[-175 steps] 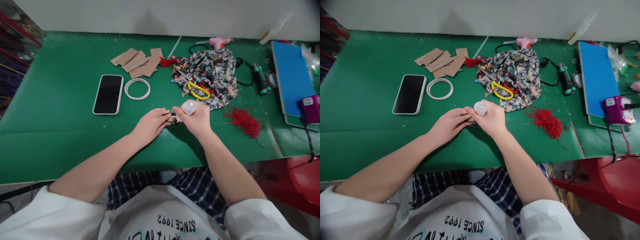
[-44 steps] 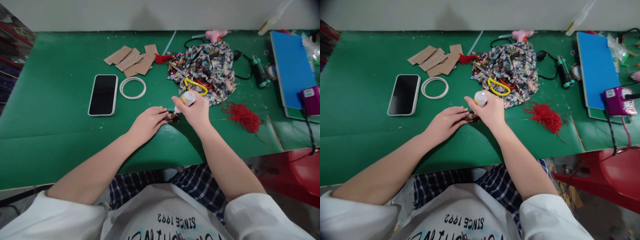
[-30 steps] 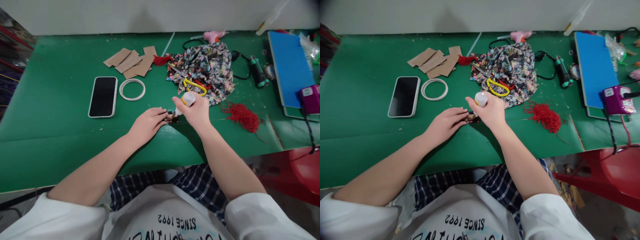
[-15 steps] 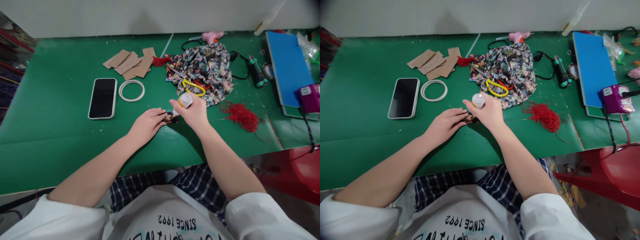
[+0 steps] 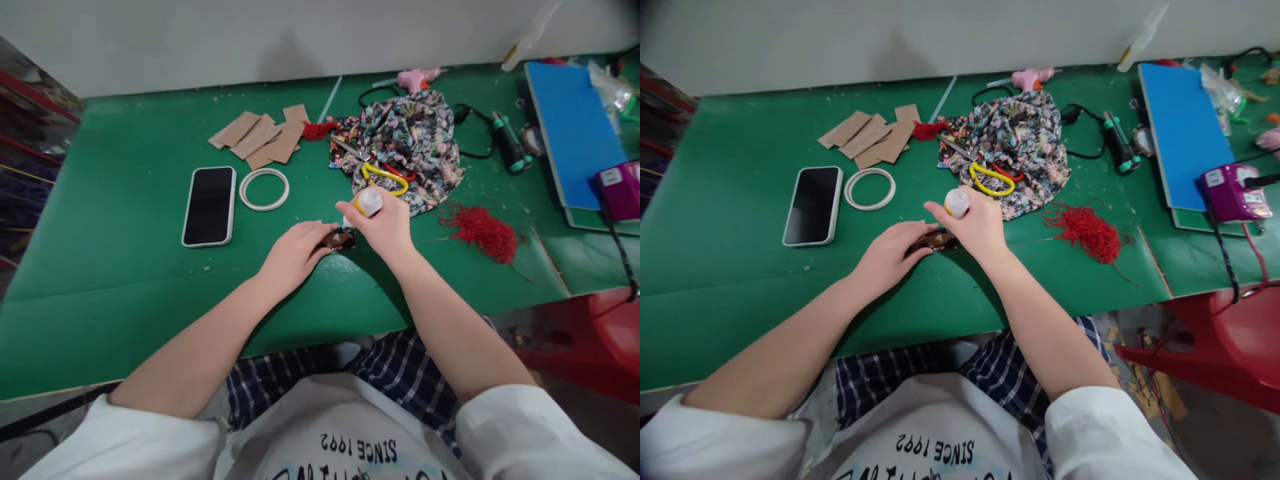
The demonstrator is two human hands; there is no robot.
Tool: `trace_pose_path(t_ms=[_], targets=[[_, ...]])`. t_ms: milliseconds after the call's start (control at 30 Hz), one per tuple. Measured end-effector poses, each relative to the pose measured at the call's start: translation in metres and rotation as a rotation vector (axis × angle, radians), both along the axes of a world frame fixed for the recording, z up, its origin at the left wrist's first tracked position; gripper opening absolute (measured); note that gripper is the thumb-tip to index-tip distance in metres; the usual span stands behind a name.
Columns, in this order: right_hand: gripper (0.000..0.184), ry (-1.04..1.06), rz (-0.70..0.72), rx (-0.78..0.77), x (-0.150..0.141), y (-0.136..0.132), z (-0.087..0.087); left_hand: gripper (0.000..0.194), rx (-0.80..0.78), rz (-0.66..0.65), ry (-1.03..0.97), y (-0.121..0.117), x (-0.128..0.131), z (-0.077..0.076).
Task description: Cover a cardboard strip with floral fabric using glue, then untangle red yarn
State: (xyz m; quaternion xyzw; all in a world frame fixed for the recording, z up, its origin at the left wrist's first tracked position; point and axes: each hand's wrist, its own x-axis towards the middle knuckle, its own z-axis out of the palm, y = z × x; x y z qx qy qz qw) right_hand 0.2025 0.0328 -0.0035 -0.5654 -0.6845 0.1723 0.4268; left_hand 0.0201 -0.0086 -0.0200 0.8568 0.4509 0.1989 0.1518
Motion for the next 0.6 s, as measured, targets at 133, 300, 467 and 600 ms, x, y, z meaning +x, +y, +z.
trace_pose_path(t_ms=[133,300,467,600], targets=[[0.043,-0.006,-0.028,0.002,0.0004,0.0009,-0.0003,0.038,-0.007,0.006,-0.003,-0.0002,-0.0001,-0.0008],[0.042,-0.006,-0.027,0.008,0.0007,0.0012,0.0005,0.038,-0.011,0.008,0.010,0.0005,0.0003,-0.0006],[0.041,-0.008,-0.025,0.016,-0.0010,0.0003,0.0011,0.038,-0.010,0.007,0.012,0.0007,0.0003,-0.0002],[0.041,-0.021,0.008,0.000,-0.0008,-0.0020,0.0039,0.039,-0.015,0.008,0.013,0.0006,-0.0005,-0.0004]])
